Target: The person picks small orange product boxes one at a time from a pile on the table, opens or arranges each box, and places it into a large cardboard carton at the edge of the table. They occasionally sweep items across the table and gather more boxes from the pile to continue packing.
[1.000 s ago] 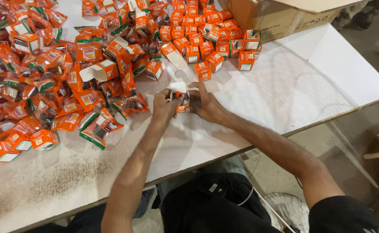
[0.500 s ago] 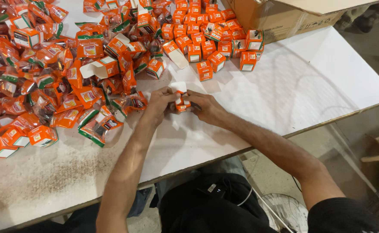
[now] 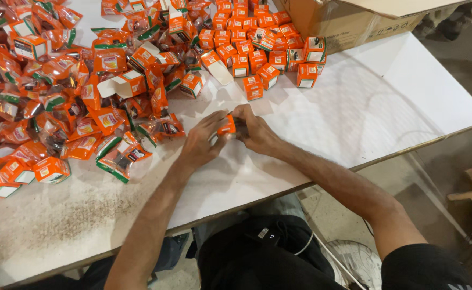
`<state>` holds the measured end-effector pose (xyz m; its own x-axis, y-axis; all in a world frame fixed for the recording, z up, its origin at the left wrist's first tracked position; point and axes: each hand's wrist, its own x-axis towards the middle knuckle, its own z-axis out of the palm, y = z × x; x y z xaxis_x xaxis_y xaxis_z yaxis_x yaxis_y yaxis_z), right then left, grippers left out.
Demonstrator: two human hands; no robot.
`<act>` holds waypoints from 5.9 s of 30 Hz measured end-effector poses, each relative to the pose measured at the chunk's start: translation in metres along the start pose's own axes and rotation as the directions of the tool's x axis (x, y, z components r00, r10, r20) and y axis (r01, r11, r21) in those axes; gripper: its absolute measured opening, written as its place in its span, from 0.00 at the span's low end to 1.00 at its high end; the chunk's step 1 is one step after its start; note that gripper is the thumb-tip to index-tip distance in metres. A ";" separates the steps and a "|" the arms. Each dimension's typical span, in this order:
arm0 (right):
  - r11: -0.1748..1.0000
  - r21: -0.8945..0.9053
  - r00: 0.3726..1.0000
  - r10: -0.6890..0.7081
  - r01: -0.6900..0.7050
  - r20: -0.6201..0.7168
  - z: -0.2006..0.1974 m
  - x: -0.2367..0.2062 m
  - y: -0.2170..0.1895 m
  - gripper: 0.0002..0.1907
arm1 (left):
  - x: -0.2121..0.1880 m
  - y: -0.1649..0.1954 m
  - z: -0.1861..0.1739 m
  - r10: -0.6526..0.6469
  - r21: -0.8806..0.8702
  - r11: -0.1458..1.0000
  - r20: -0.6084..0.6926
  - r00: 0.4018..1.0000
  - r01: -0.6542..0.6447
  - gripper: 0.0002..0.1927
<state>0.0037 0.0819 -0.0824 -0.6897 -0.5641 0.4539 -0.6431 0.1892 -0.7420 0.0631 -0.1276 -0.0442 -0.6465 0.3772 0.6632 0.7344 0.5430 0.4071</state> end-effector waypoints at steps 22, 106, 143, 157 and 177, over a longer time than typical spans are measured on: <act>0.983 -0.148 0.991 -0.099 0.112 0.093 -0.012 0.002 -0.031 0.25 | -0.010 -0.011 0.006 -0.008 0.031 0.999 0.054 0.999 0.006 0.09; 0.951 -0.199 0.968 -0.249 0.237 -0.037 0.010 0.022 -0.013 0.25 | 0.005 -0.059 0.013 -0.775 -0.651 0.355 0.197 0.600 0.671 0.04; 0.982 -0.159 0.953 -0.141 0.100 -0.267 -0.006 0.036 0.016 0.42 | 0.075 -0.103 -0.013 -0.290 0.883 0.448 0.290 0.912 -0.138 0.42; 0.999 -0.036 0.997 0.014 -0.017 -0.080 0.018 0.027 0.006 0.34 | -0.013 -0.083 -0.046 -0.327 0.585 0.684 -0.289 0.900 0.437 0.39; 0.992 0.032 0.989 0.121 -0.119 -0.087 0.007 0.028 0.021 0.25 | 0.002 -0.013 0.006 0.067 0.130 0.991 -0.278 0.958 -0.031 0.22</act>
<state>-0.0267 0.0644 -0.0889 -0.7888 -0.4653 0.4016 -0.5454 0.2287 -0.8063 0.0506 -0.1296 -0.0515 -0.5128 0.1888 0.8375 0.7211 0.6241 0.3009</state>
